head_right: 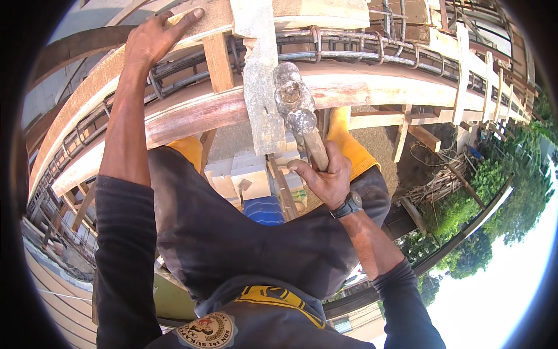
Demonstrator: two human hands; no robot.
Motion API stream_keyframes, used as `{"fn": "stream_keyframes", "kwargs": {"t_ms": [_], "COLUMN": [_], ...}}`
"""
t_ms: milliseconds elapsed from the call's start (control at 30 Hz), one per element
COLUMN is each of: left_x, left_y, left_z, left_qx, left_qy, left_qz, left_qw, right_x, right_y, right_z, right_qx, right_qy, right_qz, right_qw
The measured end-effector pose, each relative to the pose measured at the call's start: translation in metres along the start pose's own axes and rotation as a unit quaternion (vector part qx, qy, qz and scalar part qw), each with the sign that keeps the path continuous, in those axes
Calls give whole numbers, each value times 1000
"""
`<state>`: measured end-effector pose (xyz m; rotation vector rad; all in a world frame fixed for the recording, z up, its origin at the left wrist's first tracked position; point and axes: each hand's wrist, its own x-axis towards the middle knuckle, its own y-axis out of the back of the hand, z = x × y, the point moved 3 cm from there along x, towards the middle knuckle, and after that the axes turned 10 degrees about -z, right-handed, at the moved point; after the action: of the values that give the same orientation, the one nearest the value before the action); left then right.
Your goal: The person secures wooden boards to a beam structure by hammering nails into them. The person positions a wooden block and a board against the main beam and uses a hammer to drive nails into the wood to hold the assembly in place.
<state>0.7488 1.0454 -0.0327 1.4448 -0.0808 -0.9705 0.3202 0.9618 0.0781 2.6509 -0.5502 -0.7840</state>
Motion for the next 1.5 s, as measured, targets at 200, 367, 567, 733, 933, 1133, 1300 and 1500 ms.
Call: {"fn": "stream_keyframes", "kwargs": {"t_ms": [200, 367, 567, 733, 933, 1133, 1300, 1500], "left_x": [-32, -39, -29, -27, -30, -28, -31, -36], "left_y": [45, 45, 41, 36, 44, 41, 44, 41], "left_z": [50, 41, 38, 36, 36, 36, 41, 39], "left_qx": [-12, -11, 2, 30, -11, -12, -14, -40], "left_qy": [61, 30, 44, 11, 33, 13, 39, 51], "left_qz": [-37, 11, -8, 46, -22, 5, -25, -6], "left_qw": [997, 999, 999, 998, 999, 1000, 999, 998], "right_x": [-20, -15, -1, -8, 9, -18, 4, -3], "right_y": [43, 73, 74, 81, 73, 82, 76, 81], "right_z": [32, 8, 9, 8, 4, 3, 5, 5], "right_qx": [87, -8, -88, -77, -113, -66, -91, -77], "right_qy": [47, 52, 27, 68, -31, 123, 43, 196], "right_qz": [-37, -152, -189, -191, -219, -141, -192, -164], "right_qw": [994, 987, 978, 976, 969, 980, 976, 964]}}
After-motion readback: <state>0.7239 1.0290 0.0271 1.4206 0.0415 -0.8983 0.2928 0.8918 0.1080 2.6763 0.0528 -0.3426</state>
